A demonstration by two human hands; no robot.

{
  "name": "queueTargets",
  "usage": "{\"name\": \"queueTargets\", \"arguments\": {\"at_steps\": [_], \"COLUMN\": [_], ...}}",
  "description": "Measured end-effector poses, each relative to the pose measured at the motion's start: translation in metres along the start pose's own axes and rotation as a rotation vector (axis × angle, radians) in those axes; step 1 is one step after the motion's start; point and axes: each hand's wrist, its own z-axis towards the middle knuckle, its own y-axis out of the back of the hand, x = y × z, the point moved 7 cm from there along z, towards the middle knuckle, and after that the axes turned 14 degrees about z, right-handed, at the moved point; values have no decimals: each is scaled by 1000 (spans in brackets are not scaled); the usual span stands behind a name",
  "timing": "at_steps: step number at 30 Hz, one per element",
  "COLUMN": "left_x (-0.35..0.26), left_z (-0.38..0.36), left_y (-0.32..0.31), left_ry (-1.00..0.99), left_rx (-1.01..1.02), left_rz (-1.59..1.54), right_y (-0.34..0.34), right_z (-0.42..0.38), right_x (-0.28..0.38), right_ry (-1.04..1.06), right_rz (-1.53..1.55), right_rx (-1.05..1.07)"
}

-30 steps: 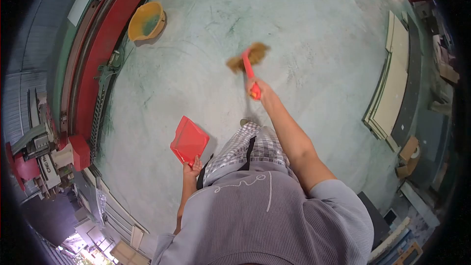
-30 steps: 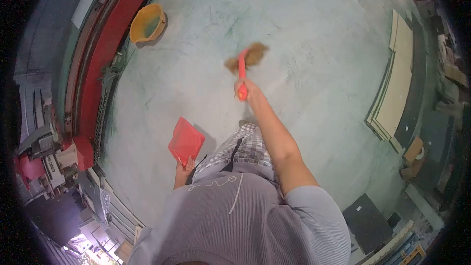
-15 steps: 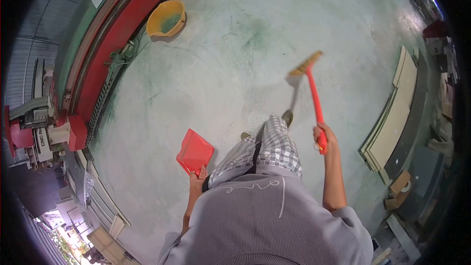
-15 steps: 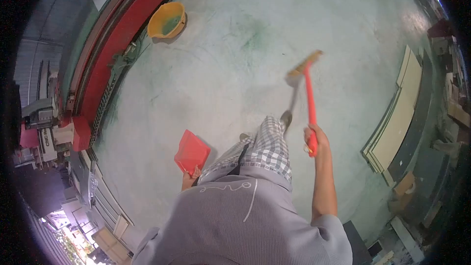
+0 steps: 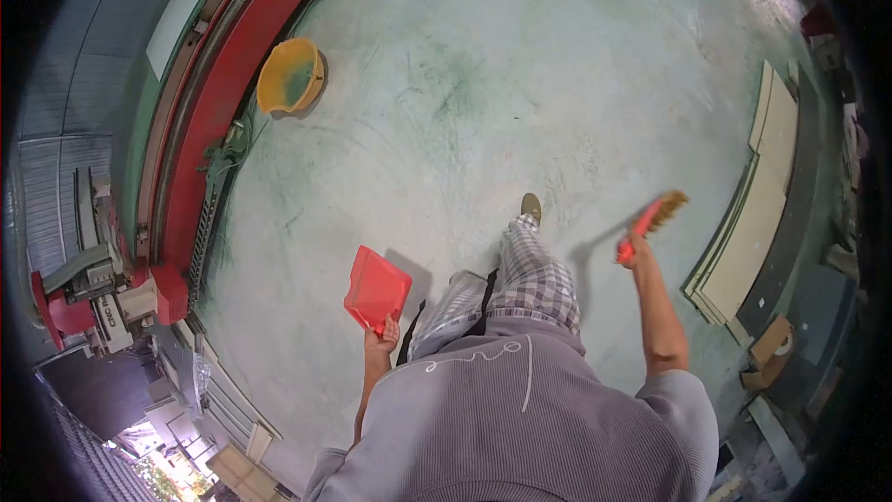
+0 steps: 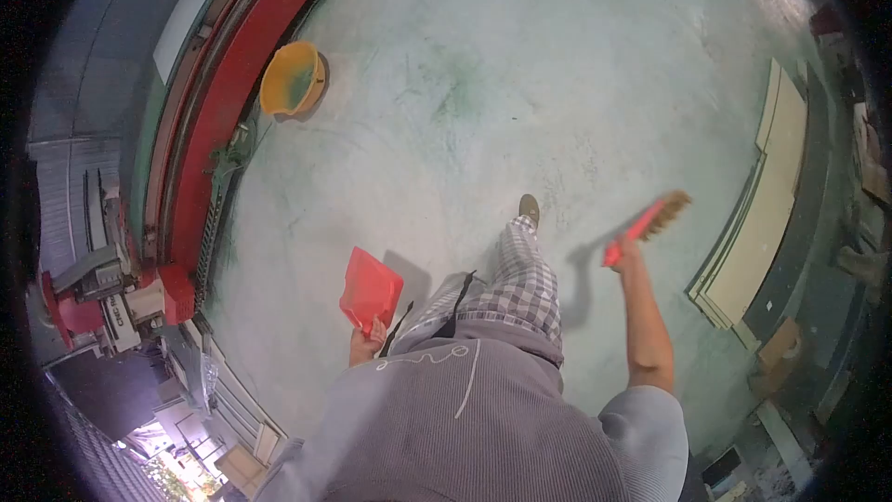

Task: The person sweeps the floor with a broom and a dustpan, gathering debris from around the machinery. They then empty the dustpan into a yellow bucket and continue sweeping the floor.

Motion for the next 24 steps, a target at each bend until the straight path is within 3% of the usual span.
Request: {"name": "queueTargets", "arguments": {"at_steps": [3, 5, 6, 8, 10, 13, 15, 16, 19, 20, 22, 24], "left_x": [4, 9, 12, 20, 29, 40, 48, 56, 82, 91, 100, 125], "left_z": [-8, -15, -29, -48, -54, -66, -63, -62, -45, -45, -43, -36], "left_y": [-55, -99, -118, -145, -157, -160, -141, -129, -82, -73, -44, -11], "left_ry": [-15, -27, -71, -64, -48, -43, -38, -25, -39, -37, -100, -24], "left_rx": [-9, 165, 148, 177, 241, 275, 221, 176, 145, 143, 59, -47], "left_rz": [-11, -9, -17, -66, -102, -123, -159, -174, -236, -257, -330, -403], "right_y": [-97, -168, -205, -267, -327, -392, -415, -417, -390, -373, -340, -309], "right_z": [-3, -24, -25, -36, -15, -11, -23, -40, -88, -112, -136, -166], "right_x": [-53, -87, -102, -118, -125, -120, -119, -111, -95, -84, -79, -65], "right_ry": [-177, -335, -297, -306, -350, -578, -555, -404, -164, -153, -250, -372], "right_rz": [-112, -320, -335, -354, -386, -323, -314, -435, -918, -877, -1080, -1268], "right_rx": [160, 235, 499, 748, 745, 673, 555, 721, 803, 702, 721, 669]}}
